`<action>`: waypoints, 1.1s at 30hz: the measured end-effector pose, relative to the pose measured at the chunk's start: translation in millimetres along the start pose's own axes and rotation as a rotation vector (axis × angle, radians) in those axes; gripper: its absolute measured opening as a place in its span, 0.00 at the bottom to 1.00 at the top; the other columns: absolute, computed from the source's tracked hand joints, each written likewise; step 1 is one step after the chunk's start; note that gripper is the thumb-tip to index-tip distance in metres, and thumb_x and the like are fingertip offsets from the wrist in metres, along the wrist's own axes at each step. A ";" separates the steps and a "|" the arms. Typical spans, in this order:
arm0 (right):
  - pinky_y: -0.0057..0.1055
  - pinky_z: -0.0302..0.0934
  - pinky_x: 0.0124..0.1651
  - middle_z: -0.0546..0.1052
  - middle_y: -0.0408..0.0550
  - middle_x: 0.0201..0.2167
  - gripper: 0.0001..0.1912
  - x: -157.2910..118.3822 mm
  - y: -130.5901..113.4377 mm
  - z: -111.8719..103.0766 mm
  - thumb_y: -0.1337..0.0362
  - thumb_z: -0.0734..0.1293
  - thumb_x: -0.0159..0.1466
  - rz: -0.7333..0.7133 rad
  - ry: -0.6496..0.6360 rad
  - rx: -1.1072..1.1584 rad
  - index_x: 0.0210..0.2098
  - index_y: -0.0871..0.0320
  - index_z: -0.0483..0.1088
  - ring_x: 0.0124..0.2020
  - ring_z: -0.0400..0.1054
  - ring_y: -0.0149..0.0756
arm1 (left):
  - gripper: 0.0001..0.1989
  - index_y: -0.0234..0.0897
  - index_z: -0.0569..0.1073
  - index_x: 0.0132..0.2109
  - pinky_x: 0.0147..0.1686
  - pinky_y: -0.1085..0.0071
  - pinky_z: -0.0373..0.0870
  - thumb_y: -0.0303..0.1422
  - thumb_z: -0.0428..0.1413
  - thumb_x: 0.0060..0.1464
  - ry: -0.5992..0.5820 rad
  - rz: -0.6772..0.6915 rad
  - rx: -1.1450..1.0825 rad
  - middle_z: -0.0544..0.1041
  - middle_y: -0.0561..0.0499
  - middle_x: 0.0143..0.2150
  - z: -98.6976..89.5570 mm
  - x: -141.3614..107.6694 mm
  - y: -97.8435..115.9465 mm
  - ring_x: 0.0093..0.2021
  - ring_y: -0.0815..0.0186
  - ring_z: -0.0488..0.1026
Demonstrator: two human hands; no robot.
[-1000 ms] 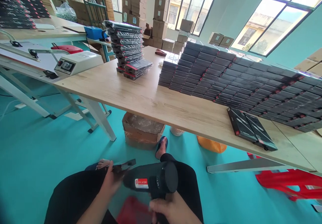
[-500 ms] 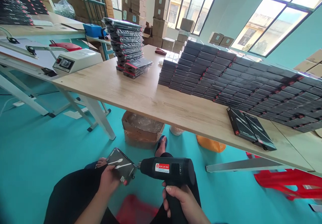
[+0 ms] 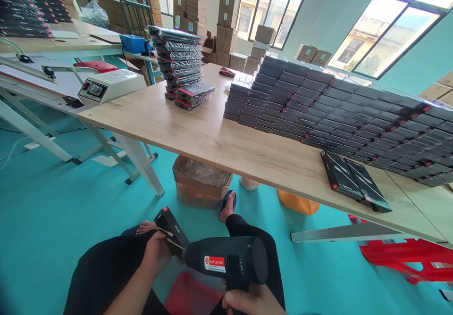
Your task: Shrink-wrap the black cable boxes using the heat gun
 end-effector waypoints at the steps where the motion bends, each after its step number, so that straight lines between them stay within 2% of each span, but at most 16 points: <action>1: 0.33 0.61 0.34 0.77 0.48 0.29 0.31 0.8 -0.1 2.7 0.45 0.80 0.46 -0.019 -0.004 0.005 0.40 0.62 0.77 0.27 0.69 0.34 | 0.07 0.36 0.73 0.22 0.34 0.58 0.77 0.22 0.52 0.38 -0.005 0.001 0.007 0.76 0.47 0.21 -0.6 0.1 -0.5 0.28 0.55 0.78; 3: 0.32 0.61 0.34 0.77 0.47 0.29 0.30 2.3 -0.6 5.9 0.45 0.80 0.47 -0.033 0.005 0.020 0.39 0.61 0.77 0.27 0.68 0.34 | 0.06 0.35 0.72 0.22 0.32 0.60 0.76 0.23 0.53 0.38 -0.010 0.012 0.029 0.75 0.47 0.20 -2.3 0.6 -1.3 0.27 0.55 0.77; 6: 0.31 0.61 0.32 0.76 0.46 0.25 0.27 5.4 -0.1 8.5 0.46 0.78 0.51 0.021 0.005 0.028 0.39 0.61 0.76 0.26 0.67 0.33 | 0.04 0.35 0.72 0.21 0.27 0.64 0.72 0.24 0.54 0.37 -0.023 0.019 0.085 0.75 0.47 0.21 -4.2 1.3 -4.5 0.24 0.58 0.75; 9: 0.31 0.61 0.30 0.75 0.45 0.23 0.28 11.4 -7.4 11.1 0.45 0.76 0.53 -0.036 -0.022 -0.024 0.41 0.62 0.76 0.24 0.66 0.33 | 0.03 0.35 0.71 0.21 0.26 0.66 0.68 0.24 0.55 0.36 -0.042 0.040 0.157 0.75 0.49 0.20 -4.8 2.6 -8.4 0.22 0.60 0.73; 12: 0.32 0.62 0.27 0.76 0.46 0.25 0.28 19.7 -18.7 12.2 0.46 0.76 0.52 -0.119 -0.001 -0.026 0.43 0.61 0.76 0.23 0.66 0.34 | 0.02 0.35 0.71 0.21 0.26 0.67 0.67 0.25 0.56 0.35 -0.039 0.064 0.258 0.73 0.51 0.19 -7.9 7.2 -13.7 0.21 0.62 0.71; 18: 0.31 0.62 0.26 0.77 0.48 0.28 0.24 33.2 -49.2 15.6 0.50 0.76 0.54 -0.182 0.053 -0.035 0.41 0.62 0.76 0.23 0.68 0.34 | 0.03 0.36 0.73 0.26 0.23 0.70 0.61 0.28 0.58 0.37 -0.068 0.098 0.429 0.71 0.54 0.19 -18.8 22.6 -25.4 0.20 0.65 0.68; 25: 0.30 0.62 0.26 0.76 0.45 0.27 0.21 35.7 -83.4 29.9 0.53 0.75 0.52 -0.158 0.026 -0.117 0.39 0.62 0.75 0.24 0.68 0.33 | 0.03 0.36 0.75 0.27 0.23 0.69 0.63 0.28 0.58 0.40 -0.090 0.083 0.481 0.73 0.52 0.20 -23.1 24.5 -27.2 0.21 0.63 0.70; 27: 0.31 0.61 0.25 0.74 0.43 0.22 0.15 30.4 -82.6 34.2 0.56 0.73 0.51 -0.098 -0.020 -0.207 0.33 0.60 0.74 0.22 0.66 0.33 | 0.01 0.37 0.73 0.26 0.22 0.69 0.63 0.29 0.58 0.41 -0.041 0.074 0.435 0.72 0.53 0.19 -26.0 25.8 -26.4 0.19 0.64 0.69; 30: 0.32 0.58 0.25 0.71 0.40 0.16 0.07 16.3 -63.8 34.4 0.64 0.73 0.48 0.046 -0.141 -0.357 0.25 0.56 0.72 0.19 0.63 0.33 | 0.08 0.39 0.70 0.25 0.19 0.69 0.62 0.35 0.59 0.48 0.055 0.044 0.359 0.68 0.55 0.16 -28.6 24.6 -23.1 0.16 0.65 0.66; 33: 0.34 0.61 0.32 0.75 0.42 0.20 0.10 2.6 -38.6 20.9 0.67 0.78 0.46 0.099 -0.166 -0.234 0.26 0.53 0.75 0.25 0.66 0.36 | 0.16 0.39 0.72 0.31 0.17 0.70 0.63 0.47 0.58 0.55 0.044 0.030 0.288 0.72 0.53 0.20 -22.0 17.4 -14.5 0.17 0.64 0.69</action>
Point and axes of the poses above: each hand's wrist, its own x-axis towards the middle knuckle, its own z-axis out of the palm, y = z × x, the point moved 6 cm from there along x, towards the middle knuckle
